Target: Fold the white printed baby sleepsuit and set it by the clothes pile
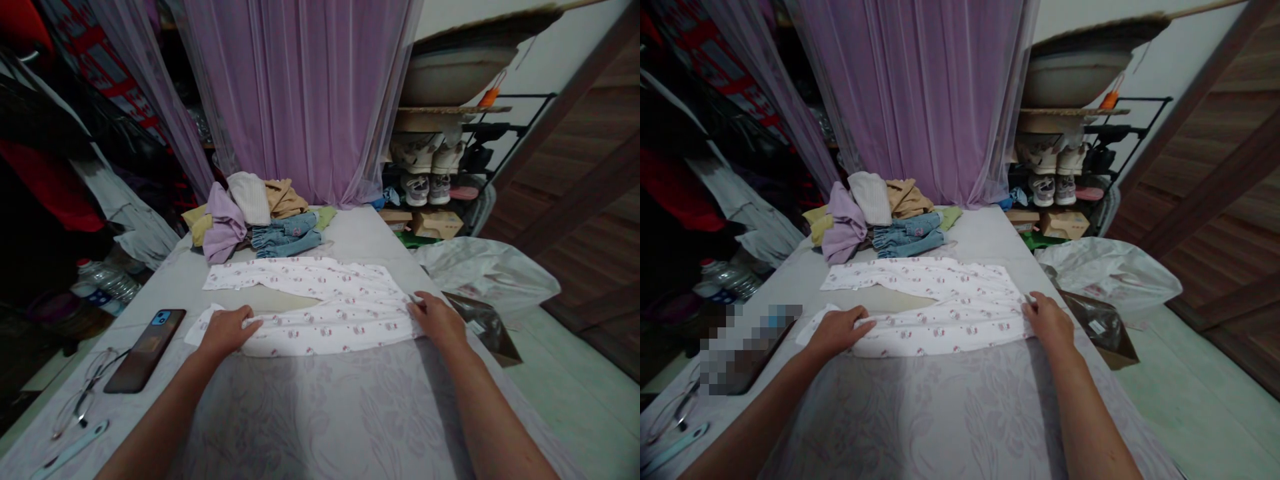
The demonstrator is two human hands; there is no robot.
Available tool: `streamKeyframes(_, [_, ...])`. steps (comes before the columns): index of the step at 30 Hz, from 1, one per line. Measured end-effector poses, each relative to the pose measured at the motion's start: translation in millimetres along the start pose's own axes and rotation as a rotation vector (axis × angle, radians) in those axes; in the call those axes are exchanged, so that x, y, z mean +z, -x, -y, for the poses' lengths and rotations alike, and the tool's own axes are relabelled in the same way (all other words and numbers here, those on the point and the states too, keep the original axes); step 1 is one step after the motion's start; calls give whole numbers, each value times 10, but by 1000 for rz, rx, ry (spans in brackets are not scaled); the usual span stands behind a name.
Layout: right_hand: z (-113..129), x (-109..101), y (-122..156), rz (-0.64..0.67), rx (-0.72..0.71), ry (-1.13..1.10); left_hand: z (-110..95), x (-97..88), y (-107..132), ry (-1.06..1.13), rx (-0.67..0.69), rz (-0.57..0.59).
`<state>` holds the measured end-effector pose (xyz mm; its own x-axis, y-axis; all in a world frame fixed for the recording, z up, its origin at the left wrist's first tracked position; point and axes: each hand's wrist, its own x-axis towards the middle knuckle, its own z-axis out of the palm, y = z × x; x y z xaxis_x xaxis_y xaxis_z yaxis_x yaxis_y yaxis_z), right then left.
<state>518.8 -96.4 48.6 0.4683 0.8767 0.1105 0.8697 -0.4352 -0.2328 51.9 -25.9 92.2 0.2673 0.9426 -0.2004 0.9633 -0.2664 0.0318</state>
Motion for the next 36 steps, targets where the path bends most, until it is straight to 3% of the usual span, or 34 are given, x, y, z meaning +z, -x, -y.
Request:
streamKeyframes(4, [163,18,-58,-16,32,-20,98,-90,-65,-12,8,136])
streamKeyframes(6, [284,-10,-219,37,37,-44,86,-138,-98,-24,26,126])
streamKeyframes(8, [429,-28,-426,81,26,-41,-26,-159,-132,-1,55,46])
streamKeyframes(11, [640,-12,-723,91,3,7,-418,-93,-168,119,180,-106])
streamKeyframes(14, [764,30,-928,105,-29,69,-988,106,-162,243,485,-225])
streamKeyframes(17, [782,45,-1046,145,-62,109,-1498,350,-151,307,769,-234])
streamKeyframes(20, [759,29,-1123,141,-75,67,-1786,531,-213,327,876,-163])
streamKeyframes(26, [770,112,-1238,-2,31,-12,-1911,688,-388,368,821,-153])
streamKeyframes(31, [804,253,-1318,11,65,12,-1919,661,-367,378,852,-146])
streamKeyframes(36, [879,183,-1343,69,81,41,-1901,567,-352,390,897,-70])
